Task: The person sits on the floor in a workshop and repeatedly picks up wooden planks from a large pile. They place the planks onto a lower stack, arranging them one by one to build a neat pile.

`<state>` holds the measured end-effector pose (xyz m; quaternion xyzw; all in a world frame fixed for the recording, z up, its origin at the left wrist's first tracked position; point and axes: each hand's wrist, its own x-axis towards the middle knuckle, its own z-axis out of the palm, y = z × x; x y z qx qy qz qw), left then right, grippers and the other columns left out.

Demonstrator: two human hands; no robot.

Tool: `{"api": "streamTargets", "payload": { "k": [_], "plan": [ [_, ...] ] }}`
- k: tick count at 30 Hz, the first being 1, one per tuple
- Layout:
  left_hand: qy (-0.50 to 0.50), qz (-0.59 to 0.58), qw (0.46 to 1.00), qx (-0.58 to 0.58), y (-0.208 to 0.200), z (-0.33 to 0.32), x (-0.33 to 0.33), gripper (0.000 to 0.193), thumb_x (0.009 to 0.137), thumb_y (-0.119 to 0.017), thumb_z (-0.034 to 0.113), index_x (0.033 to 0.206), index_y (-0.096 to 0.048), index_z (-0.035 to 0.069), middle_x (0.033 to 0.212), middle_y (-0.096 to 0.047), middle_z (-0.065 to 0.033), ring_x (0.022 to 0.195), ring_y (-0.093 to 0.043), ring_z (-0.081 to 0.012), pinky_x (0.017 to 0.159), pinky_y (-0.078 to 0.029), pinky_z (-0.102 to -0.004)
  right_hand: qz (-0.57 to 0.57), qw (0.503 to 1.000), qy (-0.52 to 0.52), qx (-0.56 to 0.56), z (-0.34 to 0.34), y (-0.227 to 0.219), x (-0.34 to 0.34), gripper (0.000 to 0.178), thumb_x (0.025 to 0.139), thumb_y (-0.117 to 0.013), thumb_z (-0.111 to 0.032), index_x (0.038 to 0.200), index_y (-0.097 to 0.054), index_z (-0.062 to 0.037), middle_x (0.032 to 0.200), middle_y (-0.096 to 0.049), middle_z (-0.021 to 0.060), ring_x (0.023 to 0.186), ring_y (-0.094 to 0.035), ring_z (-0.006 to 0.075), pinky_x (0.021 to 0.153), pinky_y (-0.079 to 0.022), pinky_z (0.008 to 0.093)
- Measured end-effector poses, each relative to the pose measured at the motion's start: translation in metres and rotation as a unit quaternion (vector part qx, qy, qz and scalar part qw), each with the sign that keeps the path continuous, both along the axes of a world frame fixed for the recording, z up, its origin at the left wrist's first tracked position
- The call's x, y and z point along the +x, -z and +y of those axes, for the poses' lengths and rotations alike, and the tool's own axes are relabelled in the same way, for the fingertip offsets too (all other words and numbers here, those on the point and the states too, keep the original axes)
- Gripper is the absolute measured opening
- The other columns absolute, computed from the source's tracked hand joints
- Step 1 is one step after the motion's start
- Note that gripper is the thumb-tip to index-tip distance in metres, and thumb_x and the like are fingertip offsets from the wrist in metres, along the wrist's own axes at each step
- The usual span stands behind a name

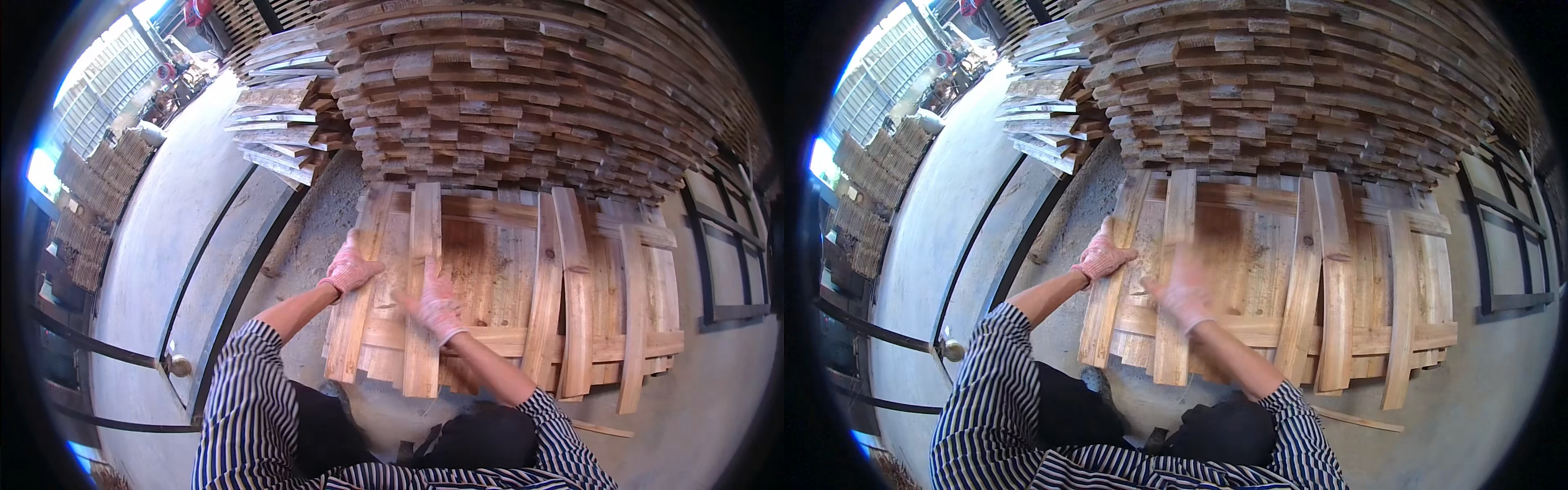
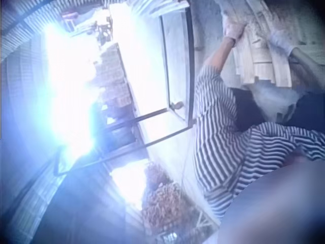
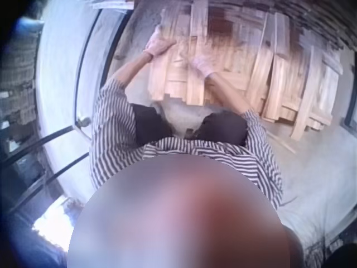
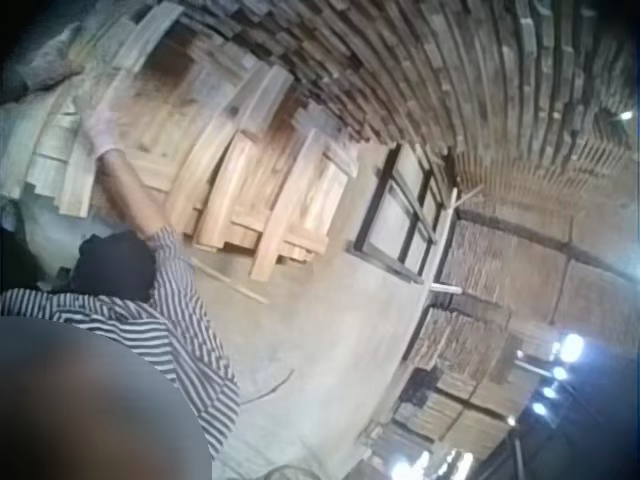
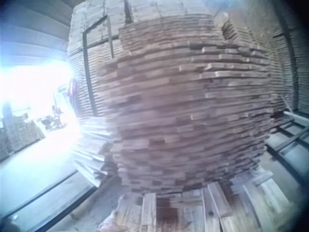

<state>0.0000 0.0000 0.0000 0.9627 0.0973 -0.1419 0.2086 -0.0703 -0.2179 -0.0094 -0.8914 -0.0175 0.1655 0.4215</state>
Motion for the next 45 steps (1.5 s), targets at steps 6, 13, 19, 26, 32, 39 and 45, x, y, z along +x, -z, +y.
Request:
{"api": "streamTargets", "payload": {
  "k": [6,13,19,26,32,39,45],
  "plan": [
    [-0.022,-0.118,0.986,-0.116,0.075,0.067,0.009,0.108,0.084,-0.083,0.036,0.161,-0.020,-0.005,0.150,-0.053,-0.0249,0.137,-0.053,-0.0301,0.115,-0.040,-0.0357,-0.043,0.996,0.016,-0.074,0.026,-0.006,0.013,0.113,0.077,-0.081,-0.040,0.164,-0.017,-0.0082,0.144,-0.044,0.0408,0.117,-0.064,0.0455,0.090,-0.059,0.0497],
    [-0.009,-0.148,0.956,-0.252,0.088,0.052,0.056,0.093,0.090,-0.075,0.034,0.160,-0.026,-0.003,0.156,-0.046,-0.0253,0.145,-0.045,-0.0347,0.120,-0.035,-0.0382,-0.088,0.993,0.075,-0.037,0.096,0.028,0.046,0.108,0.081,-0.075,-0.022,0.166,-0.008,-0.0082,0.147,-0.042,0.0323,0.104,-0.061,0.0341,0.089,-0.057,0.0469],
    [-0.030,-0.095,0.949,-0.299,0.071,0.075,0.047,0.091,0.090,-0.078,0.025,0.159,-0.028,-0.004,0.157,-0.047,-0.0203,0.144,-0.047,-0.0285,0.120,-0.035,-0.0347,-0.035,0.995,0.096,0.006,0.069,-0.012,0.025,0.103,0.078,-0.082,-0.027,0.163,-0.025,-0.0208,0.124,-0.052,0.0260,0.106,-0.059,0.0329,0.076,-0.060,0.0429],
    [-0.010,-0.066,0.944,-0.323,0.074,0.073,0.067,0.096,0.085,-0.082,0.030,0.159,-0.029,0.000,0.157,-0.046,-0.0220,0.144,-0.047,-0.0312,0.120,-0.037,-0.0353,-0.030,0.986,0.100,-0.129,0.086,0.025,0.058,0.088,0.096,-0.059,-0.049,0.164,-0.018,-0.0102,0.153,-0.036,0.0370,0.136,-0.047,0.0496,0.110,-0.045,0.0516],
    [0.211,-0.160,0.964,0.013,0.009,0.063,0.005,0.110,0.077,-0.080,0.056,0.161,-0.027,0.009,0.161,-0.028,-0.0354,0.150,-0.031,-0.0494,0.120,-0.035,-0.0516,0.005,0.999,0.035,-0.021,0.042,0.019,0.053,0.090,0.100,-0.051,-0.057,0.164,-0.017,-0.0035,0.169,-0.014,0.0274,0.158,-0.015,0.0399,0.126,-0.023,0.0524],
    [0.691,0.038,0.713,0.112,-0.023,0.053,-0.099,0.115,0.075,-0.077,0.065,0.161,-0.026,0.008,0.164,-0.023,-0.0312,0.156,-0.011,-0.0497,0.126,-0.004,-0.0636,-0.133,0.776,0.298,-0.540,-0.188,-0.001,0.045,0.081,0.091,-0.067,-0.049,0.155,-0.040,-0.0073,0.146,-0.053,0.0277,0.132,-0.056,0.0399,0.104,-0.049,0.0480],
    [0.641,0.007,0.757,0.128,-0.016,0.053,-0.073,0.117,0.077,-0.072,0.068,0.163,-0.021,0.008,0.166,-0.021,-0.0298,0.156,-0.013,-0.0474,0.129,-0.005,-0.0560,-0.024,0.915,0.281,-0.289,-0.262,0.031,0.007,0.094,0.085,-0.073,-0.053,0.160,-0.031,-0.0143,0.144,-0.055,0.0267,0.129,-0.058,0.0417,0.104,-0.048,0.0523]
  ]
}}
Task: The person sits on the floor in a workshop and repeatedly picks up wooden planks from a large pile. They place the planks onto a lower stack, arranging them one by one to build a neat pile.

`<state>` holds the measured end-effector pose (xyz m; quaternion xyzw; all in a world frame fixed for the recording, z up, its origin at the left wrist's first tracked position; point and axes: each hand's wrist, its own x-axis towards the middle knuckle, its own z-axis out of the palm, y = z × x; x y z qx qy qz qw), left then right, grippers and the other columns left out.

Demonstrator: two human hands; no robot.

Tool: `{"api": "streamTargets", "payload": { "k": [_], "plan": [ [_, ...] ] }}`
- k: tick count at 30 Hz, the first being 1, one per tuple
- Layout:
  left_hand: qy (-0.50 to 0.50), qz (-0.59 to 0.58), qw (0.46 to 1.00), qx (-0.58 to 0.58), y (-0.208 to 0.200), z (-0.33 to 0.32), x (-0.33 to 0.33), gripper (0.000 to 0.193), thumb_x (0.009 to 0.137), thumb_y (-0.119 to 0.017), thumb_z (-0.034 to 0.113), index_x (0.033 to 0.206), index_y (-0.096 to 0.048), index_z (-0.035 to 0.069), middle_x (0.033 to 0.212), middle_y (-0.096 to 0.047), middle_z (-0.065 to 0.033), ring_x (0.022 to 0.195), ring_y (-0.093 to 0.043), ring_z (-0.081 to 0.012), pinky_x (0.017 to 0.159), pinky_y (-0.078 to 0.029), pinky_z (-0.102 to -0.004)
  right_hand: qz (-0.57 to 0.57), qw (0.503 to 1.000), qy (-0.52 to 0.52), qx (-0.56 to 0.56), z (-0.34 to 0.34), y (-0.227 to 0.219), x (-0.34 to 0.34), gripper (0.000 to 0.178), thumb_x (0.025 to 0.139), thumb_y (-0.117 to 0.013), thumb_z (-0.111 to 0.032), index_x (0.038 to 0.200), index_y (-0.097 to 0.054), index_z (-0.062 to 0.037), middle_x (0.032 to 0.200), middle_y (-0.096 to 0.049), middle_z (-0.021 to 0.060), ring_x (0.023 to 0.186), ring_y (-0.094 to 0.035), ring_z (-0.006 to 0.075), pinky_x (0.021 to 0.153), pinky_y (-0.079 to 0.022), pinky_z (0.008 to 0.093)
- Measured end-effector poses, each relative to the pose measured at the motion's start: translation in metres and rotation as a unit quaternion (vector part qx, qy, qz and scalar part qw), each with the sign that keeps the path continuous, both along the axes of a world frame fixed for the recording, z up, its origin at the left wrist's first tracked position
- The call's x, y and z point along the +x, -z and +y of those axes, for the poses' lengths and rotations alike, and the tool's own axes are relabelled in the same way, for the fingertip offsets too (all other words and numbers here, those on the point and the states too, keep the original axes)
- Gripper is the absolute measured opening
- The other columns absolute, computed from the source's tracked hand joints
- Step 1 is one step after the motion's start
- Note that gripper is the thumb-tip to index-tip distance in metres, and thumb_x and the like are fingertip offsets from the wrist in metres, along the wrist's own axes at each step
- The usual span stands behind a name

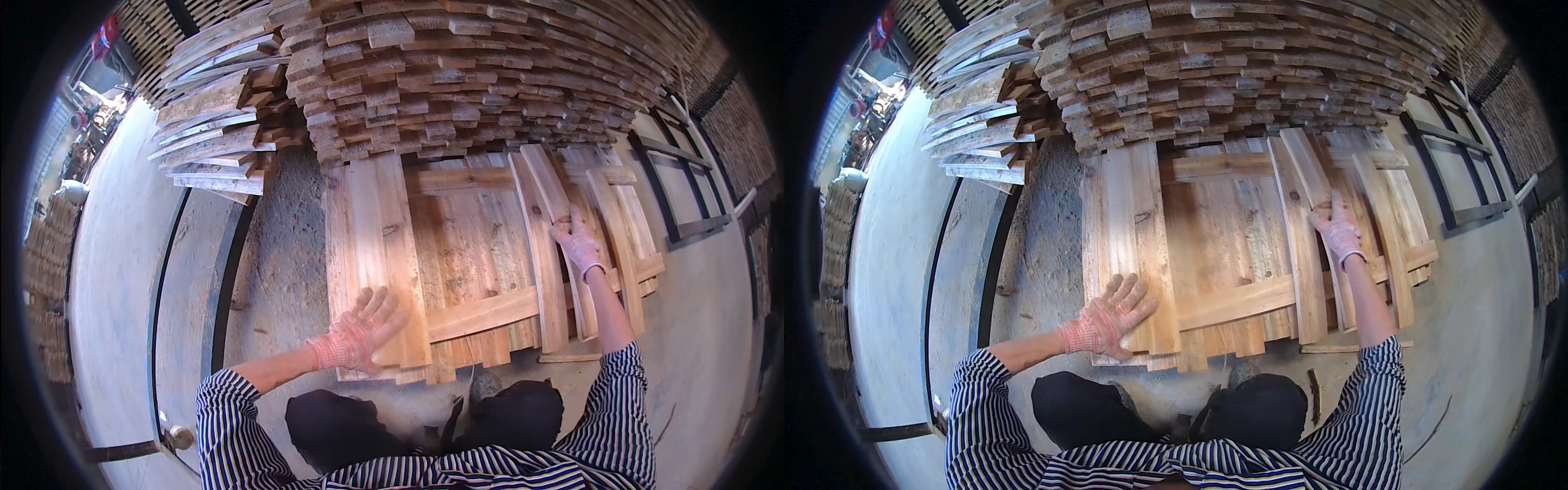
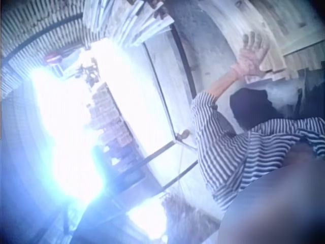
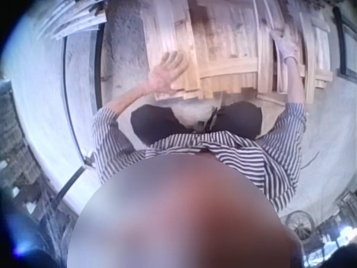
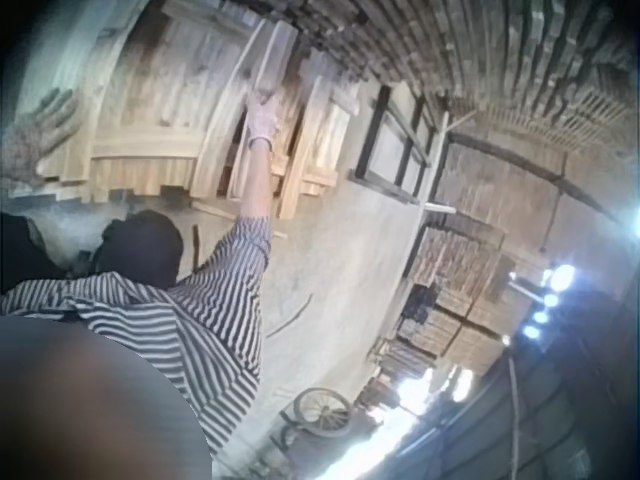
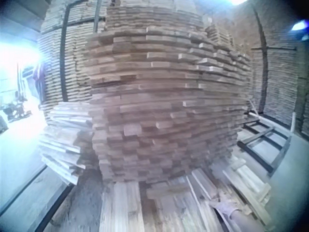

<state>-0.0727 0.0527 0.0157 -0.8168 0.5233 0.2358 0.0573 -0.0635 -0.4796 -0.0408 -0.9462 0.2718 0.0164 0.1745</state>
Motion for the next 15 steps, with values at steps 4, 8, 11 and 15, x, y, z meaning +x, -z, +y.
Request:
{"api": "streamTargets", "payload": {
  "k": [4,8,11,15],
  "plan": [
    [-0.141,-0.043,0.978,-0.150,0.018,0.011,0.014,0.125,0.077,-0.080,0.060,0.163,-0.013,0.000,0.163,-0.025,-0.0322,0.153,-0.023,-0.0433,0.127,-0.018,-0.0526,0.023,0.996,0.018,-0.088,-0.011,-0.009,-0.003,0.084,0.087,-0.074,-0.045,0.158,-0.035,-0.0227,0.123,-0.064,0.0265,0.119,-0.063,0.0416,0.095,-0.053,0.0533],
    [-0.615,0.211,0.648,-0.397,0.061,0.035,0.039,0.114,0.082,-0.087,0.038,0.159,-0.016,-0.008,0.151,-0.046,-0.0265,0.131,-0.055,-0.0359,0.110,-0.047,-0.0437,-0.051,0.997,-0.025,-0.054,0.042,-0.039,-0.013,0.060,0.085,-0.078,-0.028,0.140,-0.056,-0.0209,0.110,-0.066,0.0212,0.114,-0.066,0.0330,0.083,-0.057,0.0485],
    [-0.672,0.344,0.489,-0.437,0.087,0.036,0.049,0.101,0.090,-0.084,0.030,0.153,-0.017,-0.012,0.126,-0.066,-0.0175,0.102,-0.070,-0.0232,0.082,-0.063,-0.0351,-0.116,0.983,-0.107,-0.091,0.117,-0.037,-0.013,0.055,0.083,-0.077,-0.029,0.135,-0.061,-0.0205,0.102,-0.063,0.0210,0.087,-0.067,0.0321,0.070,-0.056,0.0447],
    [-0.683,0.360,0.502,-0.391,0.080,0.025,0.057,0.078,0.090,-0.084,0.030,0.141,-0.041,-0.011,0.114,-0.070,-0.0146,0.099,-0.070,-0.0195,0.079,-0.064,-0.0377,-0.035,0.979,-0.200,0.012,0.216,-0.025,0.002,0.059,0.094,-0.063,-0.045,0.141,-0.053,-0.0118,0.103,-0.060,0.0205,0.084,-0.061,0.0265,0.064,-0.052,0.0392]
  ]
}}
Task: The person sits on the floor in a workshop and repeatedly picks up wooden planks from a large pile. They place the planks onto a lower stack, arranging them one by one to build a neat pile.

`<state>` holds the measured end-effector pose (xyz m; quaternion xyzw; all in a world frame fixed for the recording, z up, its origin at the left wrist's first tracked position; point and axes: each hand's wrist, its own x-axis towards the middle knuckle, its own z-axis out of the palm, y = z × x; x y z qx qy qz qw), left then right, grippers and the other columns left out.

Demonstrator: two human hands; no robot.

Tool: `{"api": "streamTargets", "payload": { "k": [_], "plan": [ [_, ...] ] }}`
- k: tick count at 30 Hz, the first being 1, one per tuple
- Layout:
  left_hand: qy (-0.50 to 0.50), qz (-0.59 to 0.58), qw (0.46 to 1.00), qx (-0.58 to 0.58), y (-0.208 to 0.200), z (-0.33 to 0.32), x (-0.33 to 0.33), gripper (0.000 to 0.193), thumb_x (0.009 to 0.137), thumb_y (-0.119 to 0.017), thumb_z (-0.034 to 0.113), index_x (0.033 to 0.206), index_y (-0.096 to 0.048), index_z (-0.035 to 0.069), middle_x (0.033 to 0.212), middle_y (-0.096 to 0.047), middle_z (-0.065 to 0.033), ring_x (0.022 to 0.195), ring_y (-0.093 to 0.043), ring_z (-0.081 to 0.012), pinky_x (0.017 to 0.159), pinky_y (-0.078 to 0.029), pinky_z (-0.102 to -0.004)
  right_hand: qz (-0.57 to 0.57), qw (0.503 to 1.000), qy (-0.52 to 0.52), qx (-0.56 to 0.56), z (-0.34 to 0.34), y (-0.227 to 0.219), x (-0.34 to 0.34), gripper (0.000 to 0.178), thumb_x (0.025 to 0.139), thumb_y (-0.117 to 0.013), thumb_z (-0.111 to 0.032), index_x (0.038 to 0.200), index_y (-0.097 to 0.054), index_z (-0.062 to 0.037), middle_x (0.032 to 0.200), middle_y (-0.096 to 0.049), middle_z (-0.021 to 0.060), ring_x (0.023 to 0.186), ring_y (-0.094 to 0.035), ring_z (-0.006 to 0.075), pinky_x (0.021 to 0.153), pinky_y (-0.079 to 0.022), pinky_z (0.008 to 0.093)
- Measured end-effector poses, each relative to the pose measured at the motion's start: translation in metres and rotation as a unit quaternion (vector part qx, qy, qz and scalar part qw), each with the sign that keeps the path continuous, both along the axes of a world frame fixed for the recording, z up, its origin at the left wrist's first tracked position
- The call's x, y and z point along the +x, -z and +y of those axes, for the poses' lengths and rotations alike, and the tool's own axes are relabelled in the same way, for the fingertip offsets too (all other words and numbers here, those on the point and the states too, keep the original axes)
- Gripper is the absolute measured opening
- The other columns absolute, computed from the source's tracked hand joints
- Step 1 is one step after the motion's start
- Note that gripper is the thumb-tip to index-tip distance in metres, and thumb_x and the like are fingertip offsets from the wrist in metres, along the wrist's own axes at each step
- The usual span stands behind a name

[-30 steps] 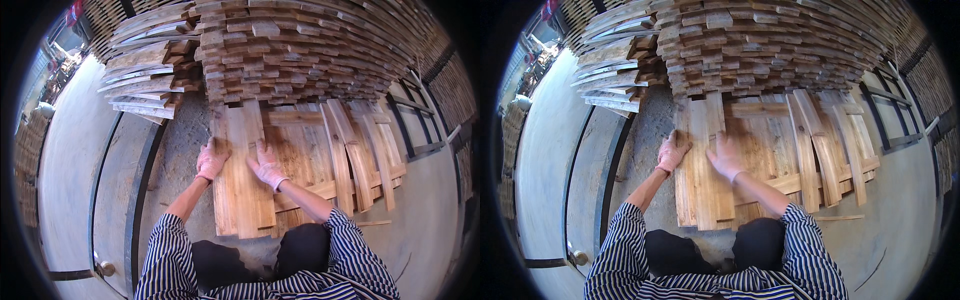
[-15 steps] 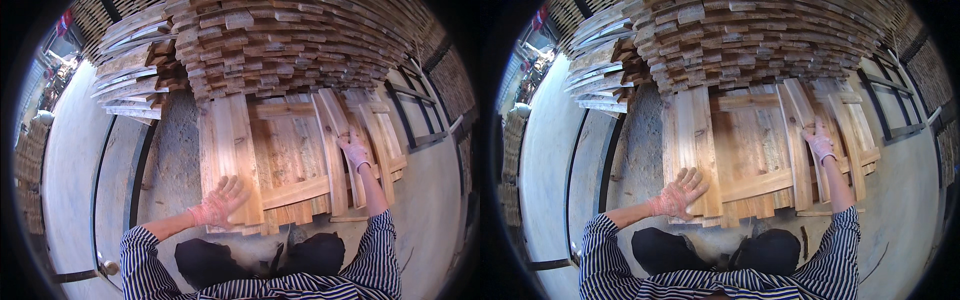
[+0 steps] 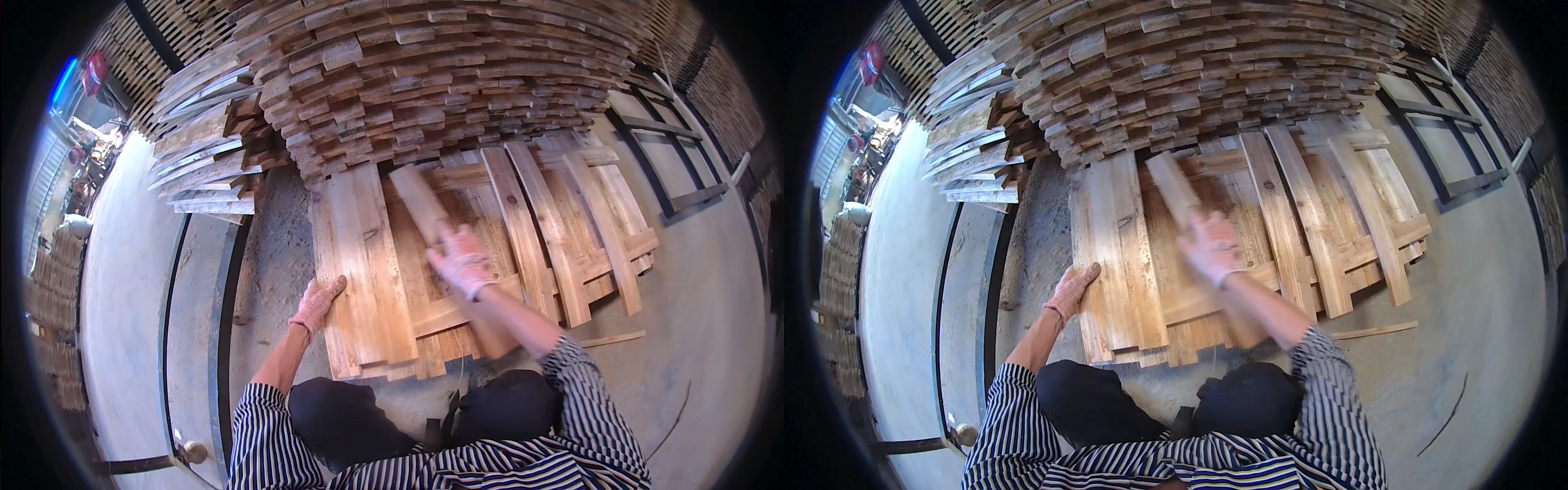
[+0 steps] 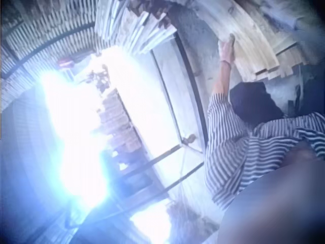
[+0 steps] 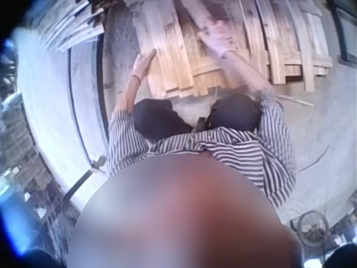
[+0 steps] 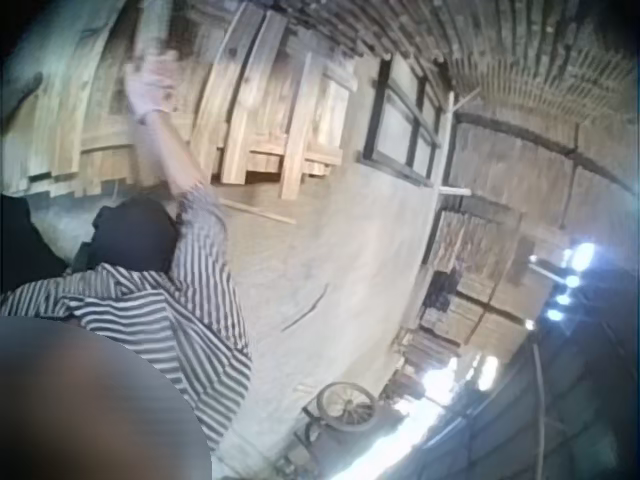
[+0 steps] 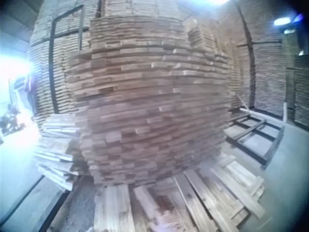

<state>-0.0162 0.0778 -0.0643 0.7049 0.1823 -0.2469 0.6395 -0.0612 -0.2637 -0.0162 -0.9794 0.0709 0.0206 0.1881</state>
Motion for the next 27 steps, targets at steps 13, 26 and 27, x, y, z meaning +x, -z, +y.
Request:
{"api": "streamTargets", "payload": {
  "k": [13,26,27],
  "plan": [
    [-0.002,0.073,0.996,-0.044,0.007,0.020,0.006,0.060,0.089,-0.082,0.038,0.129,-0.059,-0.001,0.116,-0.071,-0.0138,0.098,-0.073,-0.0236,0.082,-0.064,-0.0423,0.014,0.962,0.199,-0.187,-0.123,0.025,0.000,0.086,0.082,-0.079,-0.042,0.153,-0.041,-0.0132,0.132,-0.056,0.0228,0.125,-0.055,0.0368,0.097,-0.051,0.0484],
    [0.013,0.060,0.997,-0.046,-0.001,0.006,0.007,0.050,0.093,-0.079,0.034,0.123,-0.062,-0.003,0.113,-0.073,-0.0140,0.094,-0.074,-0.0237,0.081,-0.064,-0.0429,-0.083,0.996,0.024,0.014,0.010,0.019,0.017,0.050,0.095,-0.064,-0.046,0.129,-0.057,-0.0109,0.112,-0.059,0.0226,0.101,-0.060,0.0366,0.080,-0.052,0.0509],
    [0.012,0.065,0.997,-0.047,-0.003,0.016,0.006,0.049,0.093,-0.079,0.034,0.122,-0.063,-0.002,0.113,-0.073,-0.0138,0.094,-0.074,-0.0236,0.081,-0.064,-0.0428,-0.078,0.997,0.022,0.013,0.007,0.014,0.020,0.053,0.094,-0.065,-0.047,0.132,-0.056,-0.0113,0.114,-0.059,0.0222,0.103,-0.060,0.0367,0.082,-0.052,0.0507]
  ]
}}
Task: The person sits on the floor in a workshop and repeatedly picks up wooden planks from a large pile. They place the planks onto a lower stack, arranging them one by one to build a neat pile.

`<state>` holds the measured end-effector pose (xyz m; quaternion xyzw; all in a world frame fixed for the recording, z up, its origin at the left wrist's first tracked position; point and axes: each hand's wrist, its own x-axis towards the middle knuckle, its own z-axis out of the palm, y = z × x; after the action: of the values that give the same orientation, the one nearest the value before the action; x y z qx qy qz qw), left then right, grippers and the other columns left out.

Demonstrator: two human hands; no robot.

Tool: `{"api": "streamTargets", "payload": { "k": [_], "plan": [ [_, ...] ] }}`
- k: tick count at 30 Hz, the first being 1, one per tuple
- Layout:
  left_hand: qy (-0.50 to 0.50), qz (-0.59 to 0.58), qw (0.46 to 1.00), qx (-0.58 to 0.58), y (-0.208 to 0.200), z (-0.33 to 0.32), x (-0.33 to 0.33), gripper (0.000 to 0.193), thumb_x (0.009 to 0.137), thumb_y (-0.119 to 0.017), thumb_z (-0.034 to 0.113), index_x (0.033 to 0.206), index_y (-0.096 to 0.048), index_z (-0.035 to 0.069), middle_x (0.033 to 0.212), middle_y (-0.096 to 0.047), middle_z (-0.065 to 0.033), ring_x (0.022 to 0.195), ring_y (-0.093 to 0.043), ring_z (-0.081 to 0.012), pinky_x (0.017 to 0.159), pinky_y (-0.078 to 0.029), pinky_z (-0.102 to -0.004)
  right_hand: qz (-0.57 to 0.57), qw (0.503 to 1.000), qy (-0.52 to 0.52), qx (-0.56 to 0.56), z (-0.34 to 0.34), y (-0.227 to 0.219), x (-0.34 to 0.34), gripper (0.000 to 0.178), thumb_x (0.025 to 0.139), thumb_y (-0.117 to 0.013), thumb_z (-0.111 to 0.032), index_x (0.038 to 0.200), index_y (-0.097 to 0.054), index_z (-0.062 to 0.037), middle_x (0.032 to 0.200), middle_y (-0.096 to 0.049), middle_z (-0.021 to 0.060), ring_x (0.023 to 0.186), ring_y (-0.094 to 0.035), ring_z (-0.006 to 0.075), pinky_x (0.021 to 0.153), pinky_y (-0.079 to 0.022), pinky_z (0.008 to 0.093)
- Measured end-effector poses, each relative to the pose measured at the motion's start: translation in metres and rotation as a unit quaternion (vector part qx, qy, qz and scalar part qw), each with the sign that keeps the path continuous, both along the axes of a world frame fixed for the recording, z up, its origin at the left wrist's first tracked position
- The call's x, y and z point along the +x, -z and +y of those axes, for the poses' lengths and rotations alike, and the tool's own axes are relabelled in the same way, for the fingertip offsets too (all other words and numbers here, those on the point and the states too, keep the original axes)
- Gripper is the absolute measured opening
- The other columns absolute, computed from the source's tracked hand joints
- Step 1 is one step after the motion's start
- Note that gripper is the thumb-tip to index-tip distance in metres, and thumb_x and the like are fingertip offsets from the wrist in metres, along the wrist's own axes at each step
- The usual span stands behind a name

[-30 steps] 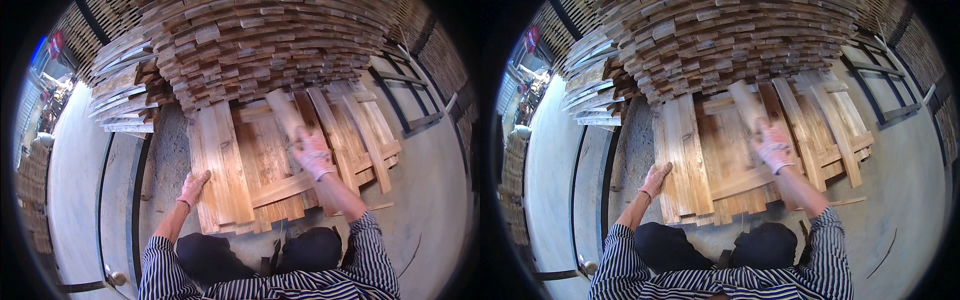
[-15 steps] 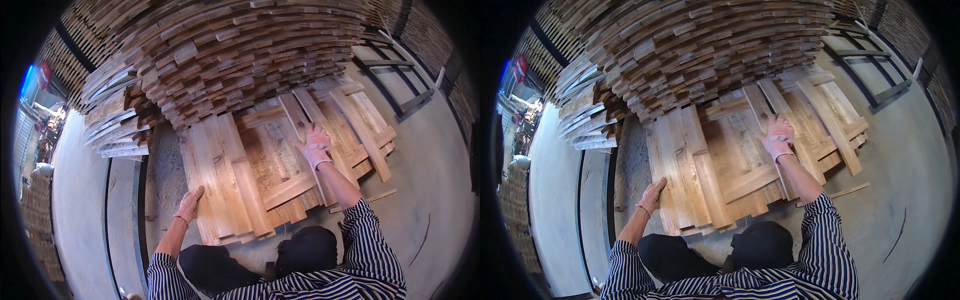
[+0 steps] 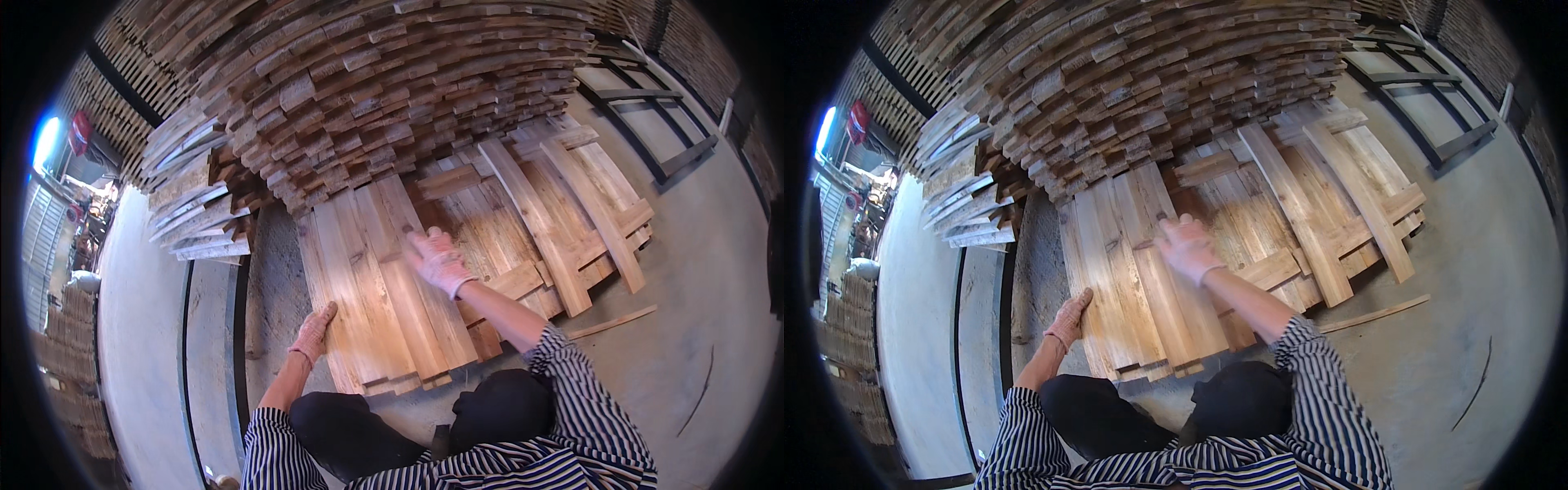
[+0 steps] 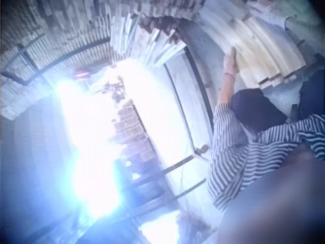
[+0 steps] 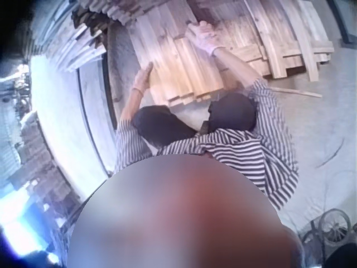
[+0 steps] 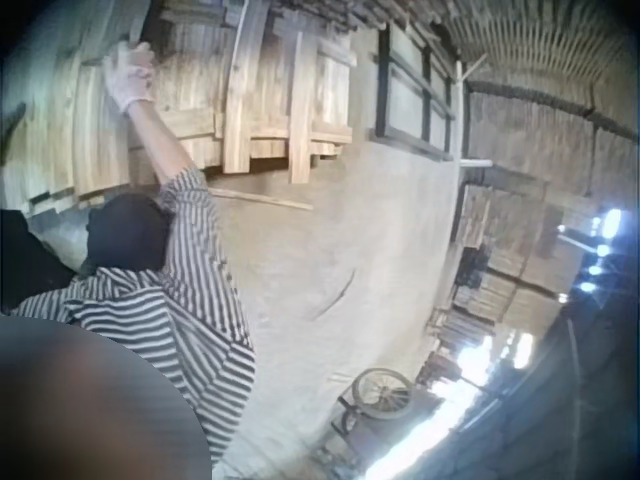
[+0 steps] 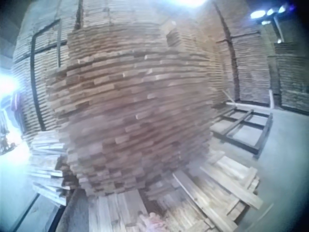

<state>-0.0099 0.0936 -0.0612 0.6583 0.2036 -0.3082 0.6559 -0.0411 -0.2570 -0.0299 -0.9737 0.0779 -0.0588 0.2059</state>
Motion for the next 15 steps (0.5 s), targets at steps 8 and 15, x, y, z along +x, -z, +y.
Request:
{"api": "streamTargets", "payload": {
  "k": [8,15],
  "plan": [
    [0.040,0.026,0.998,-0.038,0.001,0.002,0.006,0.050,0.096,-0.075,0.036,0.126,-0.063,-0.002,0.116,-0.073,-0.0131,0.099,-0.074,-0.0241,0.085,-0.064,-0.0442,0.063,0.964,0.216,-0.142,-0.201,0.005,-0.036,0.076,0.085,-0.073,-0.044,0.153,-0.046,-0.0232,0.115,-0.063,0.0237,0.100,-0.063,0.0375,0.080,-0.053,0.0509],
    [0.037,0.040,0.998,-0.017,-0.004,0.013,0.000,0.051,0.097,-0.074,0.038,0.128,-0.062,-0.001,0.117,-0.073,-0.0115,0.102,-0.073,-0.0242,0.087,-0.063,-0.0444,0.091,0.992,0.067,0.062,-0.028,-0.001,-0.019,0.064,0.096,-0.060,-0.048,0.149,-0.047,-0.0141,0.119,-0.059,0.0283,0.111,-0.060,0.0426,0.090,-0.052,0.0534]
  ]
}}
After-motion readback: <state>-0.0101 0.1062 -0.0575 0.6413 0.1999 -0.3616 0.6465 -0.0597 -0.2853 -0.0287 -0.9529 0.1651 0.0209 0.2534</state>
